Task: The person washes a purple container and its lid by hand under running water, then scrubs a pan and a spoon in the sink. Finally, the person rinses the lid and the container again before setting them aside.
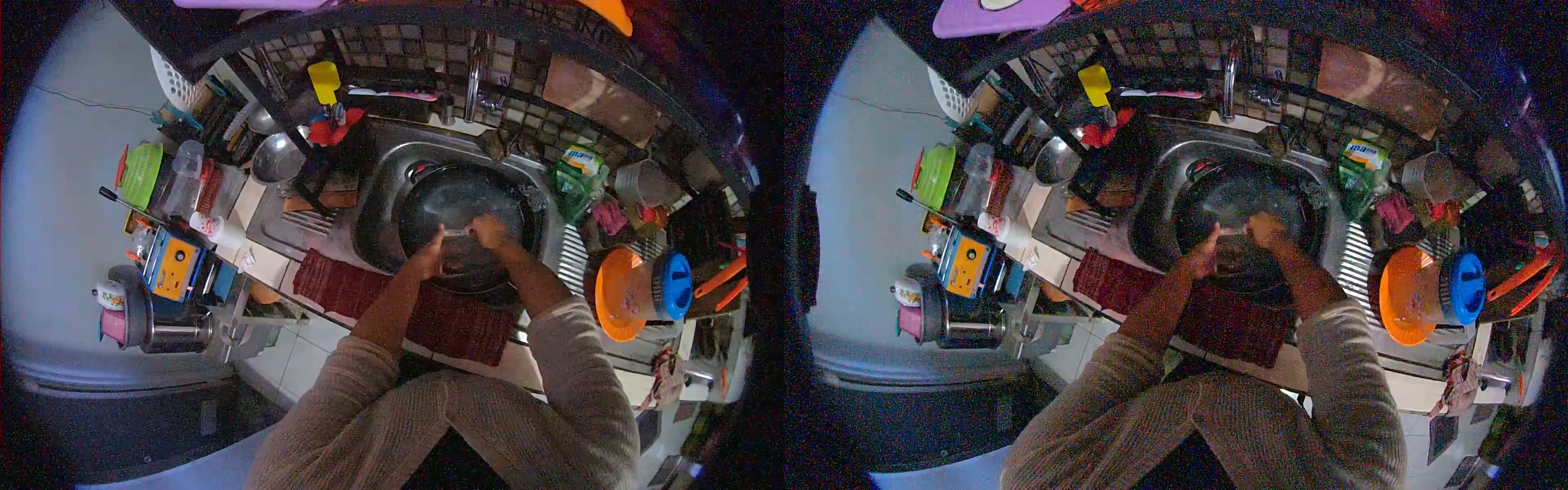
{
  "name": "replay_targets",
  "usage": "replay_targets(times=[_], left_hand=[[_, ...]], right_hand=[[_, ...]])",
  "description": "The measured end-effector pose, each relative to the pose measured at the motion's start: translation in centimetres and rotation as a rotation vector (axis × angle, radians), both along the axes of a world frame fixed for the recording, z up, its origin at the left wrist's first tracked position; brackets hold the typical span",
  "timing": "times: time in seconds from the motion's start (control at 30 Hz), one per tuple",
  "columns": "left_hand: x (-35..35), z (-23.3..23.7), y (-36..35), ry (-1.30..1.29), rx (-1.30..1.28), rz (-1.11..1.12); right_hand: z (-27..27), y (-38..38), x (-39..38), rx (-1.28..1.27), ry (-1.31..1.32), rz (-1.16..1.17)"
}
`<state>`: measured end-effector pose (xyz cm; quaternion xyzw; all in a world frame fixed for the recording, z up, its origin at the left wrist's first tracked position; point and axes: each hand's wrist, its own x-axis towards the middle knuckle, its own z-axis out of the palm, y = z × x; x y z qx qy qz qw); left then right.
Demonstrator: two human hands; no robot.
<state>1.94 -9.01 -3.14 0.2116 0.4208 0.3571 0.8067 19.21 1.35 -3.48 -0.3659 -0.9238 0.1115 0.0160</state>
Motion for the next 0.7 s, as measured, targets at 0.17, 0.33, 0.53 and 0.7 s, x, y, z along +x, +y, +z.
replay_targets(times=[0.17, 0.33, 0.53, 0.7], left_hand=[[0.0, -1.5, 0.3, -0.01, -0.174, 0.049], [-1.1, -4.4, 1.1, 0.133, -0.016, 0.025], [0.1, -2.0, 0.3, 0.059, 0.12, 0.187], [0.3, 0.9, -0.3, 0.24, -0.124, 0.076]], right_hand=[[0.0, 1.7, -1.0, -0.072, -0.118, 0.113], [3.2, -0.2, -1.5, -0.042, -0.089, 0.047], [4.6, -1.4, -2.1, -0.055, -0.142, -0.093], [-2.7, 1.3, 1.0, -0.197, 0.197, 0.15]])
